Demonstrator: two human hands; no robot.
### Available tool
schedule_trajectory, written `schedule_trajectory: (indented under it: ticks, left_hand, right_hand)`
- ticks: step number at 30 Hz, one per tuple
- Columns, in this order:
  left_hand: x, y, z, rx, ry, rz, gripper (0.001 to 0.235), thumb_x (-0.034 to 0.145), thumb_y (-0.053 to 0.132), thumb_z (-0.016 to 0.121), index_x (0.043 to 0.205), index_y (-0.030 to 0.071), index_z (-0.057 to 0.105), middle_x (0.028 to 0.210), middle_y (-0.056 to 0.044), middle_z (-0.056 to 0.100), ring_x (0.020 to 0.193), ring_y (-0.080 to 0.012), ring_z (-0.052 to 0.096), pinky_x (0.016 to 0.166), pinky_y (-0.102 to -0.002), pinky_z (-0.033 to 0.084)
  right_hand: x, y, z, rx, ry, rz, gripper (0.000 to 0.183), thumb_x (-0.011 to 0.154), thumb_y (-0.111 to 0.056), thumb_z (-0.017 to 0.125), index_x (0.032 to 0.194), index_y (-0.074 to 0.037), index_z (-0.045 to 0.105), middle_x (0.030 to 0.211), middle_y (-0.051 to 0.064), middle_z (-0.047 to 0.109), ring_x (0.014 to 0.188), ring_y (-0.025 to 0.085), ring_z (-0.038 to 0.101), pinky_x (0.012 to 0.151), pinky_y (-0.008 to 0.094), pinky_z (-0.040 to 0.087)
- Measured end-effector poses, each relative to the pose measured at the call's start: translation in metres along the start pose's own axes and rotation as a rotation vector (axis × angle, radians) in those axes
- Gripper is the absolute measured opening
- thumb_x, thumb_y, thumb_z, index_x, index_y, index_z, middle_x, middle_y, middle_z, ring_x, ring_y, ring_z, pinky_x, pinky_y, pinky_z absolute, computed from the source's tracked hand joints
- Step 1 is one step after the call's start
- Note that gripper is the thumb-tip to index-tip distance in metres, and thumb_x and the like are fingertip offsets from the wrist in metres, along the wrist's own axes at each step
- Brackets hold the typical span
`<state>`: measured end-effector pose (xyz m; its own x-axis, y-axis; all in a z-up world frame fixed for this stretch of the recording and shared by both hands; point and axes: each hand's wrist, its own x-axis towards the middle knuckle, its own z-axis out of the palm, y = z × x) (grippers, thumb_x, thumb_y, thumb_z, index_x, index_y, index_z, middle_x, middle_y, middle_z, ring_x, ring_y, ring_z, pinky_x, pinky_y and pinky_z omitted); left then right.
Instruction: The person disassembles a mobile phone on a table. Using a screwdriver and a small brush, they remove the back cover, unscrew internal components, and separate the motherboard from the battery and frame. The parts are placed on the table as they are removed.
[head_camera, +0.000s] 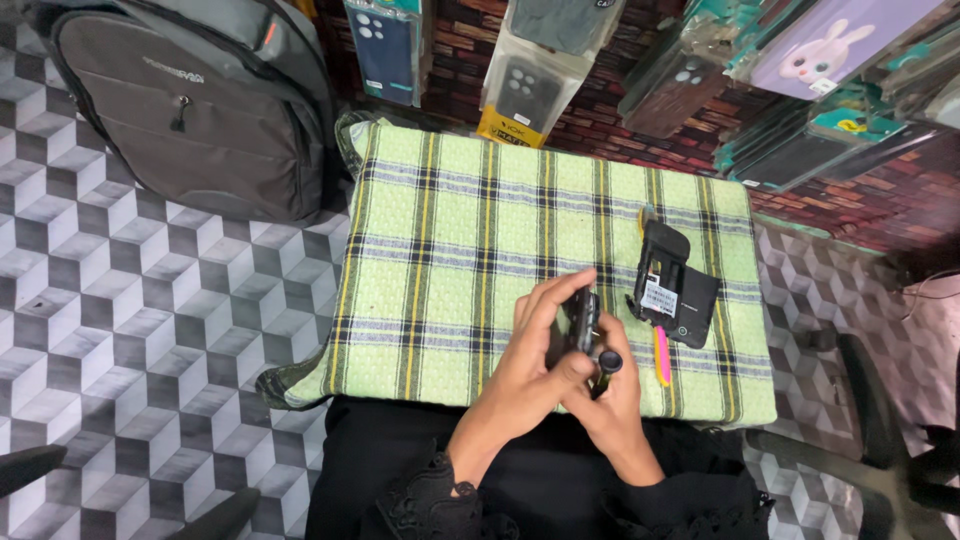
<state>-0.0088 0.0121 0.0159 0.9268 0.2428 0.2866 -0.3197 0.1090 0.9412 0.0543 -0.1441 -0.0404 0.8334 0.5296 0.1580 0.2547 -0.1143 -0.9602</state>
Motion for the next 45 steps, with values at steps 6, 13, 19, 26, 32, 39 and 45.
schedule_trajectory:
  ticks: [6, 13, 19, 26, 32, 39, 45]
  left_hand:
    - [0.004, -0.007, 0.000, -0.341, 0.021, -0.073, 0.089, 0.102, 0.073, 0.032, 0.158, 0.005, 0.039, 0.151, -0.020, 0.056, 0.140, -0.0282, 0.056, 0.120, -0.042, 0.041]
    - [0.004, -0.006, 0.003, -0.341, 0.059, -0.077, 0.060, 0.099, 0.020, 0.069, 0.150, 0.001, 0.045, 0.140, -0.019, 0.064, 0.127, -0.0239, 0.063, 0.109, -0.038, 0.052]
    - [0.008, -0.005, 0.001, -0.472, 0.152, -0.178, 0.032, 0.099, 0.002, 0.061, 0.130, 0.003, 0.052, 0.133, -0.022, 0.069, 0.121, -0.0241, 0.069, 0.104, -0.035, 0.056]
    - [0.010, -0.011, 0.001, -0.539, 0.245, -0.265, 0.014, 0.097, 0.000, 0.062, 0.106, 0.001, 0.051, 0.121, -0.022, 0.073, 0.109, -0.0260, 0.075, 0.085, -0.036, 0.063]
    - [0.013, -0.013, -0.003, -0.530, 0.399, -0.317, 0.017, 0.093, 0.000, 0.066, 0.108, -0.002, 0.058, 0.108, -0.019, 0.077, 0.091, -0.0198, 0.075, 0.075, -0.032, 0.062]
    - [0.016, -0.010, -0.005, -0.484, 0.530, -0.472, 0.021, 0.090, 0.003, 0.068, 0.109, 0.002, 0.059, 0.102, -0.013, 0.077, 0.086, -0.0172, 0.075, 0.072, -0.032, 0.061]
    - [0.013, -0.011, -0.010, -0.468, 0.527, -0.489, 0.020, 0.089, 0.004, 0.069, 0.108, 0.002, 0.062, 0.101, -0.012, 0.078, 0.083, -0.0153, 0.074, 0.069, -0.030, 0.060]
  right_hand:
    - [0.004, -0.025, 0.017, -0.525, 0.217, -0.231, 0.082, 0.060, -0.015, 0.090, 0.130, -0.002, 0.050, 0.109, 0.010, 0.062, 0.076, 0.019, 0.065, 0.067, 0.033, 0.052]
    - [0.006, -0.051, 0.026, -0.669, 0.289, -0.324, 0.072, 0.069, -0.015, 0.087, 0.131, -0.002, 0.052, 0.115, 0.015, 0.061, 0.092, 0.027, 0.065, 0.078, 0.037, 0.055]
    - [0.002, -0.056, 0.014, -0.580, 0.245, -0.330, 0.074, 0.067, -0.019, 0.088, 0.129, -0.002, 0.051, 0.118, 0.016, 0.064, 0.086, 0.024, 0.062, 0.069, 0.034, 0.052]
    - [-0.003, -0.032, -0.011, 0.077, 0.389, -0.293, 0.061, 0.086, 0.009, 0.042, 0.140, -0.015, 0.029, 0.142, 0.020, 0.050, 0.103, 0.019, 0.048, 0.073, 0.026, 0.046]
    - [0.002, -0.018, -0.018, 0.186, 0.441, -0.394, 0.063, 0.106, 0.012, 0.053, 0.148, -0.022, 0.021, 0.135, 0.018, 0.050, 0.105, 0.019, 0.055, 0.079, 0.028, 0.054]
    - [0.022, -0.013, -0.005, -0.030, 0.264, -0.508, 0.060, 0.109, 0.006, 0.053, 0.150, -0.023, 0.019, 0.137, 0.019, 0.053, 0.117, 0.027, 0.063, 0.091, 0.037, 0.062]
    - [0.015, -0.029, -0.014, -0.308, 0.160, -0.521, 0.053, 0.102, 0.009, 0.052, 0.144, -0.013, 0.028, 0.133, 0.022, 0.055, 0.116, 0.030, 0.062, 0.099, 0.042, 0.054]
